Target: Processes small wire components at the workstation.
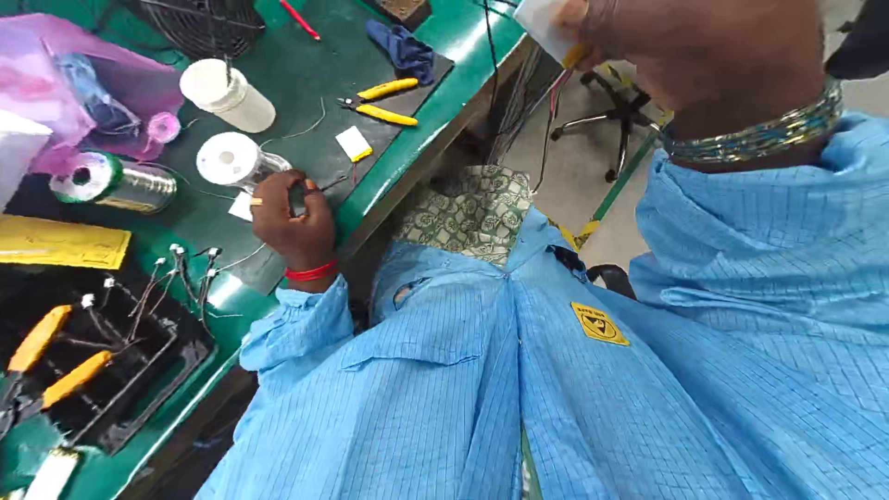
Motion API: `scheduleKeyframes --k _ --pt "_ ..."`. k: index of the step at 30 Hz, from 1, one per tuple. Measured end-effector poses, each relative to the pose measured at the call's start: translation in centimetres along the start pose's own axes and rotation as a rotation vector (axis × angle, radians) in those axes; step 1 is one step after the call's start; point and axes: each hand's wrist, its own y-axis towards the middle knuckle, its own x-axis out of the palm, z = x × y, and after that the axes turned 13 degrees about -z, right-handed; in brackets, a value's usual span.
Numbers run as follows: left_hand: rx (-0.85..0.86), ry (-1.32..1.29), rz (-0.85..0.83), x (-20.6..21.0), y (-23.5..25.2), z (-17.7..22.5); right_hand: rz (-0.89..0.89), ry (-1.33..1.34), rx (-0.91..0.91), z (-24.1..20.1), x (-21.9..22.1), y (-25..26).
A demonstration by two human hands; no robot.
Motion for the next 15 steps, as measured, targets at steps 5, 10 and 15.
scheduleKeyframes --k 5,10,15 --pt "0.290 -0.196 0.073 0.7 0.2 4.8 0.037 0.123 0.157 2.0 -0.2 -5.7" --pt "0.298 -0.283 0.059 1.0 -0.1 9.1 -0.009 0.284 0.237 5.8 1.0 -8.5" --pt "-0.109 0.177 0.101 -0.5 -4.3 5.1 -0.154 0.526 0.186 10.5 2.6 -7.4"
